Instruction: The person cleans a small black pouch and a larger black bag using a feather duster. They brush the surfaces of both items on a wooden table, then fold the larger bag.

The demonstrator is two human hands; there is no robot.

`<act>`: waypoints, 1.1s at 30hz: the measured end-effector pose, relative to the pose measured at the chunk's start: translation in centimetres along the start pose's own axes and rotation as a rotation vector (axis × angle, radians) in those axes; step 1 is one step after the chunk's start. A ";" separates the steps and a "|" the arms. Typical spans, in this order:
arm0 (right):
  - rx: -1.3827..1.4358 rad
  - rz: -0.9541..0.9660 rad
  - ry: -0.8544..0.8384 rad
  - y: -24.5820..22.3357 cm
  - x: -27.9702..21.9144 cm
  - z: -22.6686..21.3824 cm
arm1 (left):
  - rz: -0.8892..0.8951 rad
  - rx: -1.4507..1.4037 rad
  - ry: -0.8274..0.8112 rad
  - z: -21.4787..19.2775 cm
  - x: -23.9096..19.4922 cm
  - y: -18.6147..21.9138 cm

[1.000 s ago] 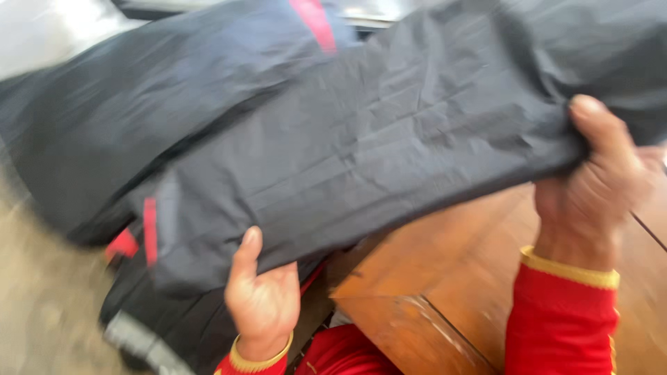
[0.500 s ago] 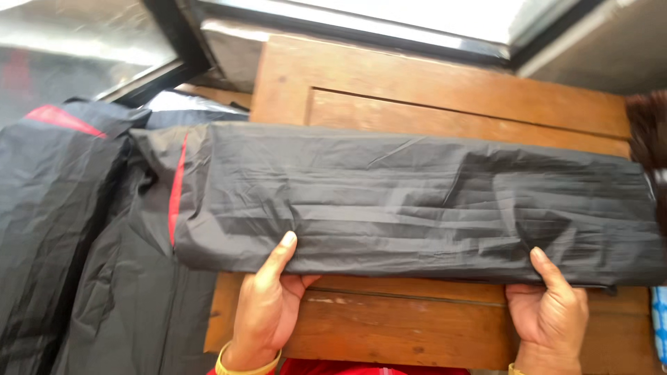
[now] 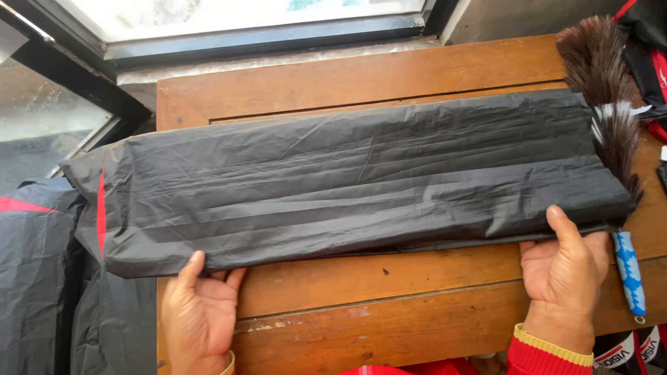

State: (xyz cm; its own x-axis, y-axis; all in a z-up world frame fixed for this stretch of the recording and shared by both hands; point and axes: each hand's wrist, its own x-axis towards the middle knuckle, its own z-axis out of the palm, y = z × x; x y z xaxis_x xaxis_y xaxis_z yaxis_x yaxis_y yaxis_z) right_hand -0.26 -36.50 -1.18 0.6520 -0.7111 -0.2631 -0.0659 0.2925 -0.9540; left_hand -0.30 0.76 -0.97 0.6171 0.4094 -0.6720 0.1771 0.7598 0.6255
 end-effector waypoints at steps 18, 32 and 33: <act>-0.145 -0.014 -0.067 -0.5 0.5 -1.3 | 1.454 1.543 -0.981 9.5 -5.8 -8.0; -0.918 -0.848 -0.135 -0.7 -1.0 -3.3 | 1.656 1.594 -1.221 11.1 -3.7 -13.7; -0.931 -0.892 -0.132 -0.8 -1.3 -3.1 | 1.642 1.589 -1.226 11.0 -3.6 -13.8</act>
State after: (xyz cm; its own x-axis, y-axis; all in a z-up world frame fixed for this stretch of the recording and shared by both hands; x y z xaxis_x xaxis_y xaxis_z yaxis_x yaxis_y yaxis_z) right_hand -3.37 -37.76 -0.49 0.8084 -0.3457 0.4764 -0.0357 -0.8366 -0.5467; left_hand 3.48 -16.72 -2.82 0.6062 -0.7096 0.3590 -0.7936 -0.5695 0.2143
